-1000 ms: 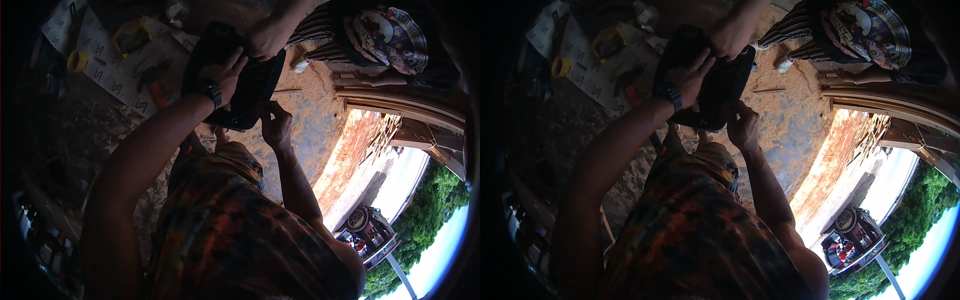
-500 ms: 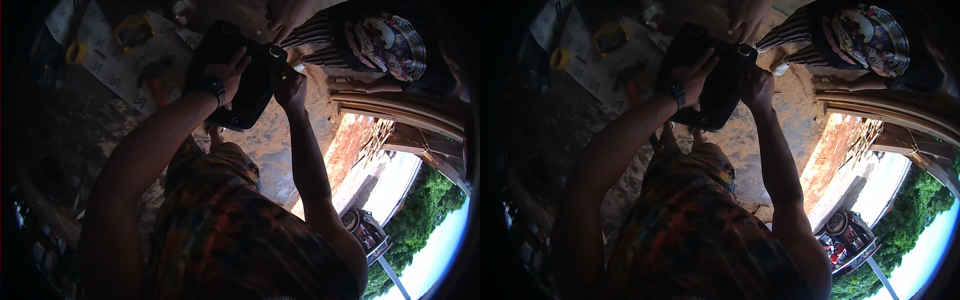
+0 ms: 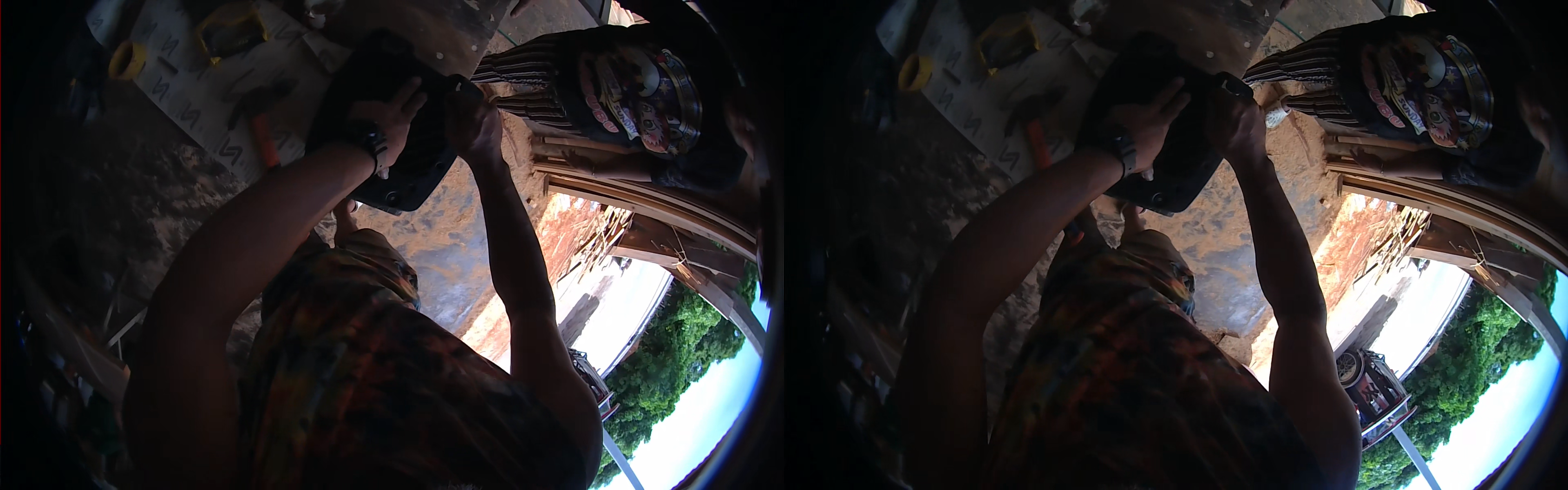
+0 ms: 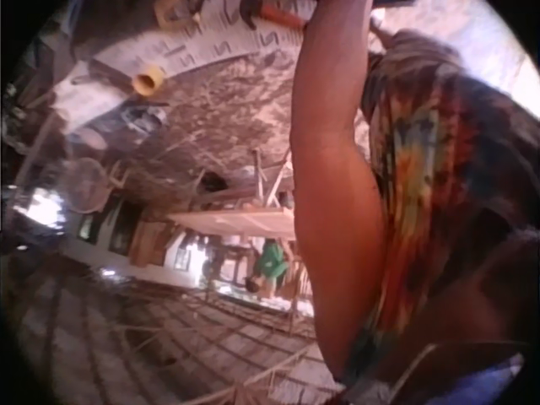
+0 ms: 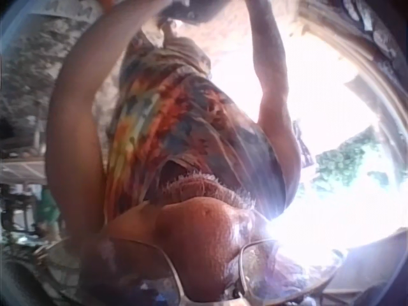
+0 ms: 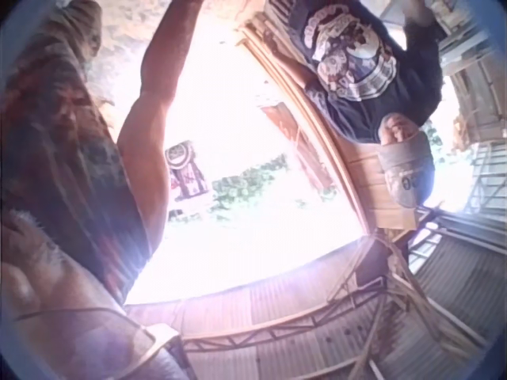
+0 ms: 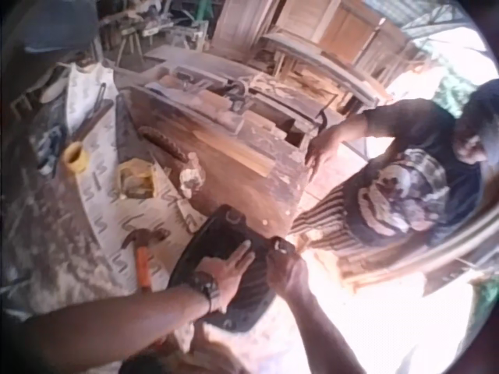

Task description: The person is assembling a black plastic component, possibly for furniture or equipment, using a hammer and screws.

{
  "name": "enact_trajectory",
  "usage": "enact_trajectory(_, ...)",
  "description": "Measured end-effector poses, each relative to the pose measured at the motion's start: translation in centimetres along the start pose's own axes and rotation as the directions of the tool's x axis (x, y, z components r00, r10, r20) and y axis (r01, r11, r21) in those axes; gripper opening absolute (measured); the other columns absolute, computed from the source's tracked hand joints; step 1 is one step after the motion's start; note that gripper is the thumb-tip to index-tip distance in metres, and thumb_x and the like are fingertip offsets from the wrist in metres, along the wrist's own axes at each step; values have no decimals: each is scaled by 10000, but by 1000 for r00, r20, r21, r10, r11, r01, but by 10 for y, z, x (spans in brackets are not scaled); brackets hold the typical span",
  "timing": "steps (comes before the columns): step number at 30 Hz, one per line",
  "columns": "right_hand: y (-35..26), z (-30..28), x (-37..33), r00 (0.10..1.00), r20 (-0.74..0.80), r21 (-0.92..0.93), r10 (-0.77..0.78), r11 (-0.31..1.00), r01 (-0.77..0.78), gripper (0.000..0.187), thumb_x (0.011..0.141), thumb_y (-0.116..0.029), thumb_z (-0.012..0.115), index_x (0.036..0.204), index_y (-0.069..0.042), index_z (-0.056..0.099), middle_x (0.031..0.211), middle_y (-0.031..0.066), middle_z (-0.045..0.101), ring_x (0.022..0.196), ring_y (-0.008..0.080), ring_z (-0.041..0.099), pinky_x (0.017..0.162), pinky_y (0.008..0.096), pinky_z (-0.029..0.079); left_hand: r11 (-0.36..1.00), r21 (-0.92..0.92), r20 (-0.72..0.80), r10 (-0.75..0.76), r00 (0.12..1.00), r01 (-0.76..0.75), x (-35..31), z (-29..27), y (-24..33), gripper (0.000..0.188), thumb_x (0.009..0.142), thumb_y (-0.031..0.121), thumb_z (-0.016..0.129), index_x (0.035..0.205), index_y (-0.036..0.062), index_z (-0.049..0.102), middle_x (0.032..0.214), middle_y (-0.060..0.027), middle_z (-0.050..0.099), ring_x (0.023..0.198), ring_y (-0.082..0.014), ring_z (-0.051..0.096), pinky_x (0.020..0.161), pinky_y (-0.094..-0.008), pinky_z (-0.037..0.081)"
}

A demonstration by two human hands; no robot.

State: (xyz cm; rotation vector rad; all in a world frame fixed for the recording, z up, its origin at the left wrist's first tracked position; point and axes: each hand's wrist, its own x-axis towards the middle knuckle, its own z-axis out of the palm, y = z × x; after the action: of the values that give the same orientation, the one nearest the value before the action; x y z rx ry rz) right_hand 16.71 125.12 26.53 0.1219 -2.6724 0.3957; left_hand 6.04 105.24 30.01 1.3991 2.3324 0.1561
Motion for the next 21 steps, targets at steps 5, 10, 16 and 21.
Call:
enact_trajectory(5,-6,-7,13,971,227,-12,70,998,-69,32,863,-68,623,893,-78,626,766,105,600,622,312,634,516,402,492,1000,-10,47,-3,999,3,-3,-13,-1,686,955,36,455,1598,166,252,1692,-83,119,1056,-273,702,885,-438,591)
enact_trajectory(10,-7,-2,29,950,-14,-464,-311,844,269,167,880,-75,600,1012,24,619,729,159,609,619,353,657,524,374,535,992,-83,130,-85,988,96,1,0,-4,563,968,25,444,1510,179,439,1685,-118,128,1424,-285,409,1165,-402,390)
enact_trajectory(16,-22,-18,39,983,184,20,11,1000,-15,186,837,-63,615,1005,18,622,814,171,656,680,356,686,570,386,565,998,-43,24,-49,999,50,8,20,-15,995,677,97,801,1549,137,322,1686,-117,112,1223,-313,526,1023,-423,475)
enact_trajectory(21,-20,-17,41,983,157,153,93,981,-117,176,837,-41,607,1007,-3,633,822,165,671,685,351,689,567,381,560,996,-89,113,11,994,-1,5,3,-11,1330,502,162,968,1598,113,216,1693,-104,79,1120,-331,672,939,-428,580)
